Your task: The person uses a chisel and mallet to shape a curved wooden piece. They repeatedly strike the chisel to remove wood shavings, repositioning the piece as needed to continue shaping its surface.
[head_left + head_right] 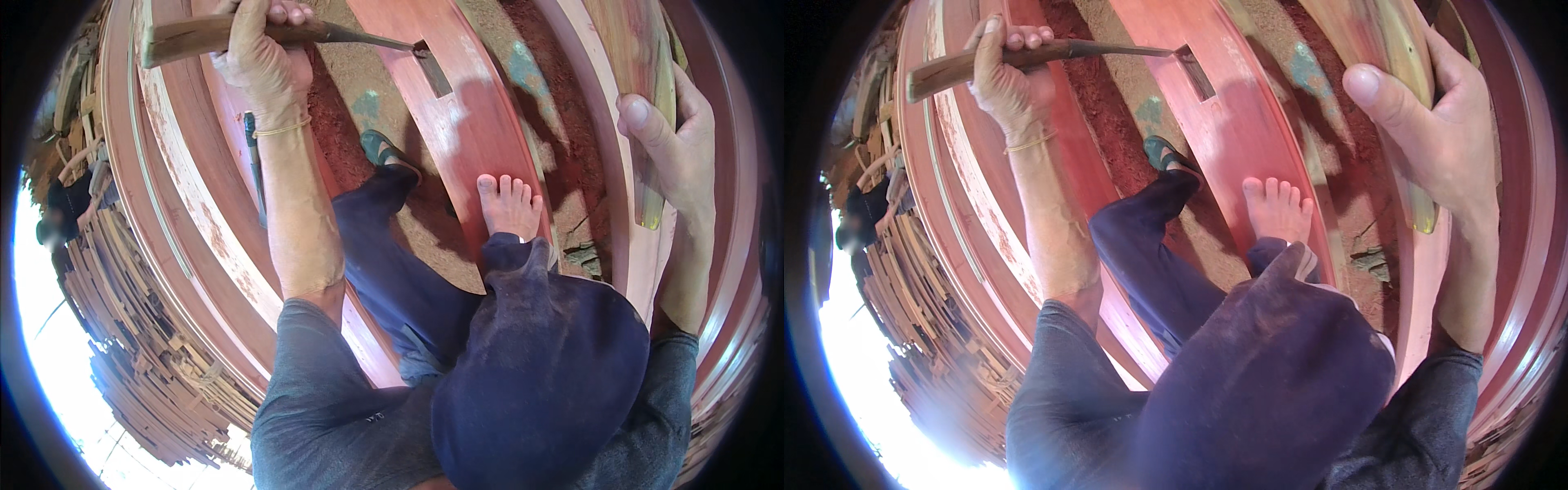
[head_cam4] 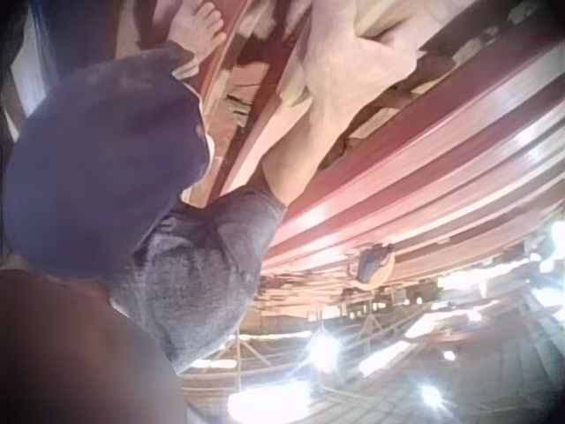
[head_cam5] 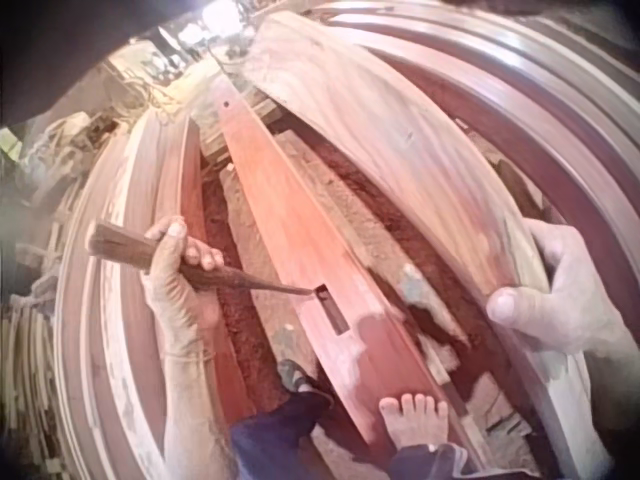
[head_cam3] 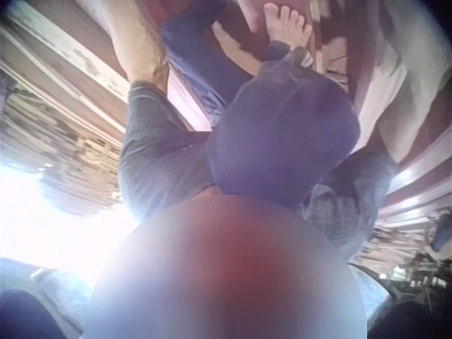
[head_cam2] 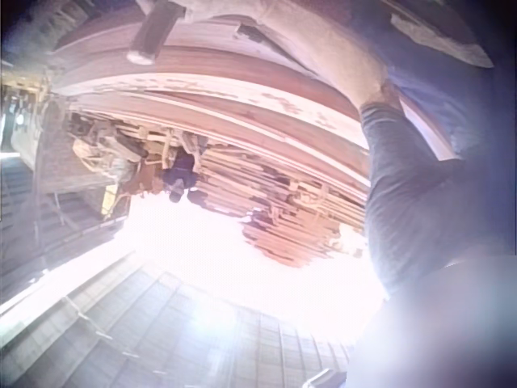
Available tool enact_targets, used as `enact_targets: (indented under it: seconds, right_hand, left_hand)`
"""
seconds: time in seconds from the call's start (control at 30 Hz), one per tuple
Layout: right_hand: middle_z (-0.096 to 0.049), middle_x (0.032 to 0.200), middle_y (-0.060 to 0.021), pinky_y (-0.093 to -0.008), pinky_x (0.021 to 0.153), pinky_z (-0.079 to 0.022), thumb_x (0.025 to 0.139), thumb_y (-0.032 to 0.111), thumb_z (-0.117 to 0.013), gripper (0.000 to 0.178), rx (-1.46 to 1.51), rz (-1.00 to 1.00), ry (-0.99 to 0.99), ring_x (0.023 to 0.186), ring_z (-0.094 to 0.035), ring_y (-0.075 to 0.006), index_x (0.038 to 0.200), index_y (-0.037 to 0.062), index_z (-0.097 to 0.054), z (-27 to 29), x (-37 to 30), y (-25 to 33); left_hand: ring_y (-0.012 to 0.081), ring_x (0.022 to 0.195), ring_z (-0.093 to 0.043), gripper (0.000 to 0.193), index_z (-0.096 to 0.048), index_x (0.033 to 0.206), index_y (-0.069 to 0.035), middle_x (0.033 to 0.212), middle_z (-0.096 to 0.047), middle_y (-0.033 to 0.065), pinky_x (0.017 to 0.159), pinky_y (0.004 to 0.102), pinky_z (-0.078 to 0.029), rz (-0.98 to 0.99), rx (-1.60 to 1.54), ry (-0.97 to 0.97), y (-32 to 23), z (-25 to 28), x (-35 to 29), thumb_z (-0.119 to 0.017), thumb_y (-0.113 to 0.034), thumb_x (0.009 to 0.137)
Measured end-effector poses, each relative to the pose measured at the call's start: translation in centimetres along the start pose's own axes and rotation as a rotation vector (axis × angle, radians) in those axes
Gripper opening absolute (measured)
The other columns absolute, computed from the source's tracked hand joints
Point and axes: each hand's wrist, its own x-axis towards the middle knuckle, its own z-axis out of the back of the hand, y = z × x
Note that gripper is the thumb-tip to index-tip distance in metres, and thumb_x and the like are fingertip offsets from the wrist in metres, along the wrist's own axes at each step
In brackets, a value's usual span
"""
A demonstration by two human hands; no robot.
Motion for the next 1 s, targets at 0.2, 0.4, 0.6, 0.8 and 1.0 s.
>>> enact_targets:
  seconds: [0.2, 0.4, 0.6, 0.8, 1.0]
  right_hand:
    - [-0.065, 0.094, -0.0036, -0.0239, 0.071, -0.049, 0.082, 0.047, -0.086, 0.076, 0.135, -0.029, -0.033, 0.081, -0.059, -0.0081, 0.131, -0.0052, -0.059, -1.0, 0.2, -0.7]
    - [-0.068, 0.115, -0.0097, -0.0278, 0.089, -0.051, 0.085, 0.039, -0.086, 0.074, 0.145, -0.096, 0.078, 0.101, -0.063, -0.0134, 0.137, -0.0063, -0.058, -0.7, 0.8, -0.8]
    - [-0.070, 0.111, -0.0078, -0.0273, 0.088, -0.051, 0.084, 0.043, -0.086, 0.073, 0.078, -0.153, 0.105, 0.099, -0.063, -0.0125, 0.134, -0.0046, -0.061, -0.1, 0.8, -1.7]
    - [-0.070, 0.108, -0.0054, -0.0263, 0.085, -0.050, 0.084, 0.042, -0.086, 0.069, 0.001, -0.097, 0.111, 0.096, -0.063, -0.0116, 0.131, -0.0029, -0.064, 0.1, 1.1, -1.9]
    - [-0.070, 0.106, -0.0057, -0.0286, 0.084, -0.050, 0.086, 0.042, -0.082, 0.064, -0.021, -0.029, 0.111, 0.093, -0.063, -0.0123, 0.130, -0.0017, -0.064, -0.2, 1.4, -2.2]
  left_hand:
    - [0.0192, 0.058, -0.051, 0.019, -0.059, 0.091, -0.007, 0.063, -0.047, 0.0019, 0.063, 0.0434, -0.047, 0.138, -0.141, -0.127, 2.7, 1.3, 0.5, -0.065, -0.024, 0.096]
    - [0.0197, 0.058, -0.050, 0.022, -0.057, 0.089, -0.007, 0.063, -0.047, 0.0024, 0.064, 0.0442, -0.048, 0.113, -0.052, -0.166, 4.8, 1.3, -0.2, -0.066, -0.027, 0.094]
    - [0.0249, 0.073, -0.059, 0.029, -0.060, 0.101, -0.002, 0.079, -0.059, 0.0105, 0.074, 0.0476, -0.052, 0.058, -0.108, -0.035, 5.3, -0.8, -1.1, -0.065, -0.030, 0.094]
    - [0.0146, 0.083, -0.066, 0.037, -0.062, 0.116, -0.002, 0.097, -0.068, 0.0038, 0.076, 0.0299, -0.055, -0.181, 0.339, 0.102, 4.8, -3.1, -1.4, -0.082, -0.017, 0.089]
    - [0.0112, 0.071, -0.061, 0.020, -0.055, 0.097, -0.007, 0.088, -0.060, 0.0016, 0.067, 0.0287, -0.053, -0.122, 0.290, 0.120, 6.6, -4.8, -1.6, -0.074, -0.004, 0.092]
